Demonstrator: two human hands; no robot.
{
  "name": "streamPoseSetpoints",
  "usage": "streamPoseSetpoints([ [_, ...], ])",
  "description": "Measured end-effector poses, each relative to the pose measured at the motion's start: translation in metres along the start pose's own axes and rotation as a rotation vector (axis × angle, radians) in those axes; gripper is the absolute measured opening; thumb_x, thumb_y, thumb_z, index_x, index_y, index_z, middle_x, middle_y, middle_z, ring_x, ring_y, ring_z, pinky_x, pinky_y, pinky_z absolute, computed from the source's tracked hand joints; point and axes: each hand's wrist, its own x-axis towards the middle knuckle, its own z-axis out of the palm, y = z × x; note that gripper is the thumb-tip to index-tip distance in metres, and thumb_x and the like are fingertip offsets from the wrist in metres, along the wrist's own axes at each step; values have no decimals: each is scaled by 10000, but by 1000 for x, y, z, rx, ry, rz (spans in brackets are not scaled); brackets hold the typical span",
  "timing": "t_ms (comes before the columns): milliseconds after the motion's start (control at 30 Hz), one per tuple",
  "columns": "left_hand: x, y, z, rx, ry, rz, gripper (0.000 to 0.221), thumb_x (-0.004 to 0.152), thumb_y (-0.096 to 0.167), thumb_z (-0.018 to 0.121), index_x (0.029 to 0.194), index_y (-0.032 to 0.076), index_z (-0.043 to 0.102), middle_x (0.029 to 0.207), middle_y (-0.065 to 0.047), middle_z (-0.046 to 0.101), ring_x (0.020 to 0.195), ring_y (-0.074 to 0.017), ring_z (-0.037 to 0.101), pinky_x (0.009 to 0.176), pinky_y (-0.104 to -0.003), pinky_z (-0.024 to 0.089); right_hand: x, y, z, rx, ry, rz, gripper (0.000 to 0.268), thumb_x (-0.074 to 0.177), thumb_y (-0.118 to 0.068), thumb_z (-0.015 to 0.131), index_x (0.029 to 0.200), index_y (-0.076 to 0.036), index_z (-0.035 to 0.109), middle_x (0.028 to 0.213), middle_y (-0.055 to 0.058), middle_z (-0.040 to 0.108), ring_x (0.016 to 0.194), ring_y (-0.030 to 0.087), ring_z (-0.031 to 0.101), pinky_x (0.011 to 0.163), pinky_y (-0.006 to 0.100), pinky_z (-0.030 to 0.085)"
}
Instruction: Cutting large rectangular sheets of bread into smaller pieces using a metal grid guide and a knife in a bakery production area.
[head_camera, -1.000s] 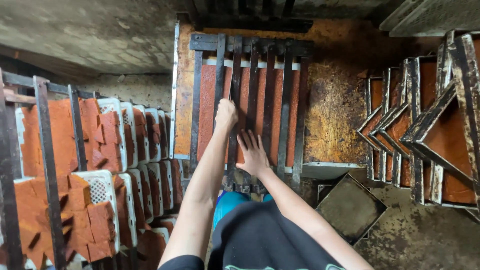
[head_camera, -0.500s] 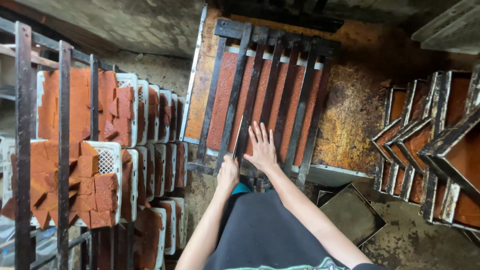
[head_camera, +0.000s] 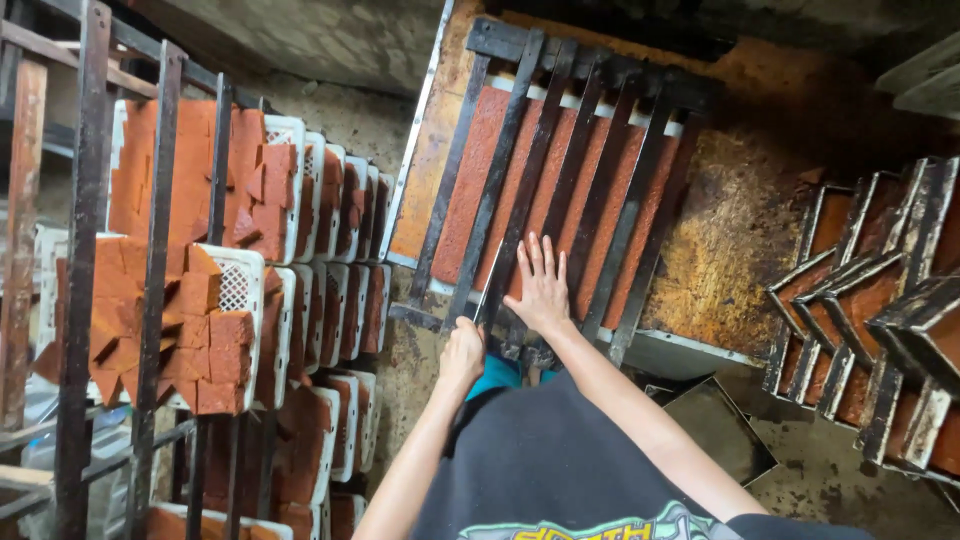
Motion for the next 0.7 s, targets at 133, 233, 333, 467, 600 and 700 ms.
streamPoseSetpoints([
  [133, -56, -34, 4, 42, 72, 147, 333, 1087, 263, 333, 1060, -30, 489, 953, -374, 676, 1027, -544, 679, 885, -639, 542, 0, 4, 3, -27, -20, 21, 1142, 680, -566, 805, 1590, -119, 280, 1701, 134, 108, 1567, 348, 77, 1249, 591, 139],
  [233, -57, -78, 34, 46, 58, 22, 320, 1068, 383, 339, 1006, 80, 424, 1000, -265, 680, 955, -532, 661, 826, -637, 484, 0, 9, 18, -169, 63, -31, 1199, 744, -701, 700, 1634, -103, 165, 1706, 144, 38, 1569, 359, 16, 1233, 588, 113],
  [333, -23, -67, 35, 156, 110, 196, 384, 1098, 323, 279, 1146, -18, 448, 932, -300, 679, 953, -508, 714, 812, -582, 591, -3, 5, 6, -14, -32, 22, 1140, 682, -565, 807, 1590, -119, 282, 1704, 133, 86, 1568, 349, 59, 1250, 594, 135],
  [467, -8, -48, 30, 147, 92, 127, 348, 1092, 304, 284, 1158, -8, 422, 969, -268, 695, 964, -493, 720, 851, -585, 583, 0, 4, -1, 8, -16, 6, 1105, 709, -527, 812, 1590, -103, 298, 1698, 145, 117, 1563, 356, 92, 1249, 595, 145],
  [600, -45, -92, 29, 102, -25, -21, 406, 1066, 444, 325, 1125, 61, 448, 1025, -268, 703, 1024, -486, 711, 871, -605, 566, 0, 2, -1, 21, -46, 27, 1108, 711, -527, 807, 1593, -107, 285, 1701, 139, 102, 1565, 354, 80, 1252, 591, 145],
  [700, -73, -89, 20, 104, 3, -27, 451, 1061, 462, 348, 1211, 49, 450, 1043, -286, 711, 1040, -482, 709, 880, -614, 558, 0, 20, 6, 83, -106, -24, 1131, 734, -553, 785, 1609, -100, 230, 1701, 149, 59, 1564, 368, 35, 1255, 595, 123],
])
